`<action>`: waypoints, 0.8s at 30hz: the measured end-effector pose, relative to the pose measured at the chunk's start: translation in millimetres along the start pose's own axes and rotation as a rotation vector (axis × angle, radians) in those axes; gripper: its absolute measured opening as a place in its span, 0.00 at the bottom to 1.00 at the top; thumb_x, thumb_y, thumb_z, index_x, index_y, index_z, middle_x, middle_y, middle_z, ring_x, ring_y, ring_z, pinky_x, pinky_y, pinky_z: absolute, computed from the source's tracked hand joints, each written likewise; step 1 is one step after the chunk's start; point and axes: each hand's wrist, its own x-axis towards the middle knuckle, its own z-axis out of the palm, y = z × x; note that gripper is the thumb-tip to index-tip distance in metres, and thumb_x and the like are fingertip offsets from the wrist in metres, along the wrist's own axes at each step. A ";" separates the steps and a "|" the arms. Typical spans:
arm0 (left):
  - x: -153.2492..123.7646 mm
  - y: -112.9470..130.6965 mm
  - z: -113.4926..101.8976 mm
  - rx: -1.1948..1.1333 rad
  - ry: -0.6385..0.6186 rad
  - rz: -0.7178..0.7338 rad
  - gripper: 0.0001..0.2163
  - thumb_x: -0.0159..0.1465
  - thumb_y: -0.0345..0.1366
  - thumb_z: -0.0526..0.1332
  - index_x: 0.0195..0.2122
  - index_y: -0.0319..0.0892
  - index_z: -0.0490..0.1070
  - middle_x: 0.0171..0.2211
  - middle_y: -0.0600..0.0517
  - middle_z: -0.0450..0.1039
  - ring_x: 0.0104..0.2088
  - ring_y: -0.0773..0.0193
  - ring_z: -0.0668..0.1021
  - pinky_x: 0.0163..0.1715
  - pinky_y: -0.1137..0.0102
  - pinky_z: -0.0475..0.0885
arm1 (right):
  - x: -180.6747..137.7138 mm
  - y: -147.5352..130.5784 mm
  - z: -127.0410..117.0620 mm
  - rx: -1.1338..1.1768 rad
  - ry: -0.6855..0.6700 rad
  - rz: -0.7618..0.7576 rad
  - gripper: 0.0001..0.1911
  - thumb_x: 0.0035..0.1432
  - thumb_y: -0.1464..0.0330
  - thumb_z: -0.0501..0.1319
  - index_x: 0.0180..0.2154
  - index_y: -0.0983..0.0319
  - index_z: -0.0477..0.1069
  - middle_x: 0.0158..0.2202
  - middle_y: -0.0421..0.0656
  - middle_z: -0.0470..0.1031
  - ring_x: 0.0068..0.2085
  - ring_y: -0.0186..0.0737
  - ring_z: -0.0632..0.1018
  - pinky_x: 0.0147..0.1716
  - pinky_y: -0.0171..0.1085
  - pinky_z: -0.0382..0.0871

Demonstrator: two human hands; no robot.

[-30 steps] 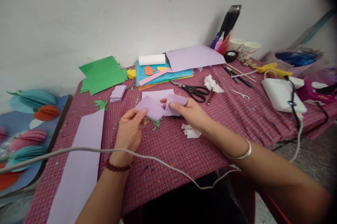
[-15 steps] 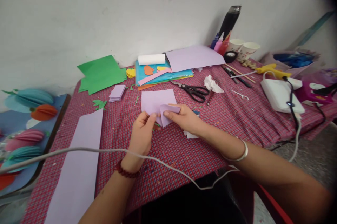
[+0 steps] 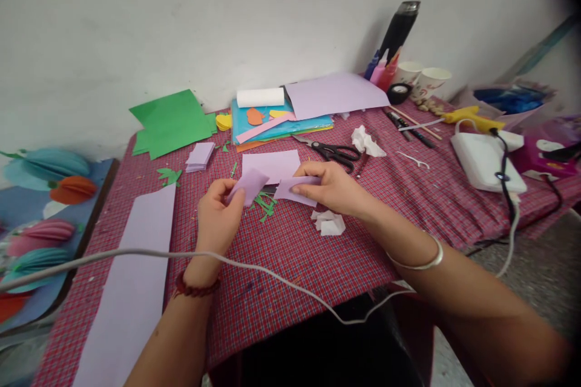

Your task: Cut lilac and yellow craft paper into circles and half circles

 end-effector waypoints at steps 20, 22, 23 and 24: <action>-17.2 13.0 21.3 -0.303 -0.369 -0.123 0.09 0.54 0.29 0.66 0.37 0.42 0.78 0.34 0.50 0.79 0.33 0.64 0.78 0.35 0.70 0.72 | -8.0 1.2 27.1 -0.226 0.078 -0.083 0.10 0.59 0.68 0.56 0.27 0.63 0.71 0.26 0.40 0.70 0.31 0.34 0.71 0.32 0.34 0.61; -19.6 10.6 24.7 -0.357 -0.339 -0.149 0.09 0.54 0.30 0.66 0.38 0.42 0.77 0.33 0.50 0.79 0.32 0.65 0.78 0.34 0.71 0.72 | -7.7 2.5 26.2 -0.232 0.160 -0.137 0.09 0.57 0.69 0.58 0.26 0.63 0.71 0.36 0.44 0.71 0.41 0.39 0.73 0.40 0.38 0.64; -20.7 9.3 26.1 -0.388 -0.325 -0.158 0.09 0.54 0.31 0.67 0.38 0.42 0.77 0.33 0.50 0.79 0.32 0.65 0.78 0.34 0.71 0.72 | -7.4 3.0 25.3 -0.221 0.186 -0.161 0.08 0.57 0.69 0.58 0.26 0.63 0.70 0.41 0.46 0.71 0.46 0.42 0.72 0.44 0.40 0.63; -21.7 8.1 27.3 -0.418 -0.311 -0.164 0.09 0.54 0.31 0.67 0.38 0.42 0.77 0.34 0.50 0.79 0.33 0.65 0.78 0.35 0.70 0.72 | -7.0 3.3 24.4 -0.195 0.193 -0.171 0.08 0.56 0.69 0.59 0.26 0.62 0.70 0.45 0.47 0.70 0.49 0.43 0.71 0.47 0.41 0.62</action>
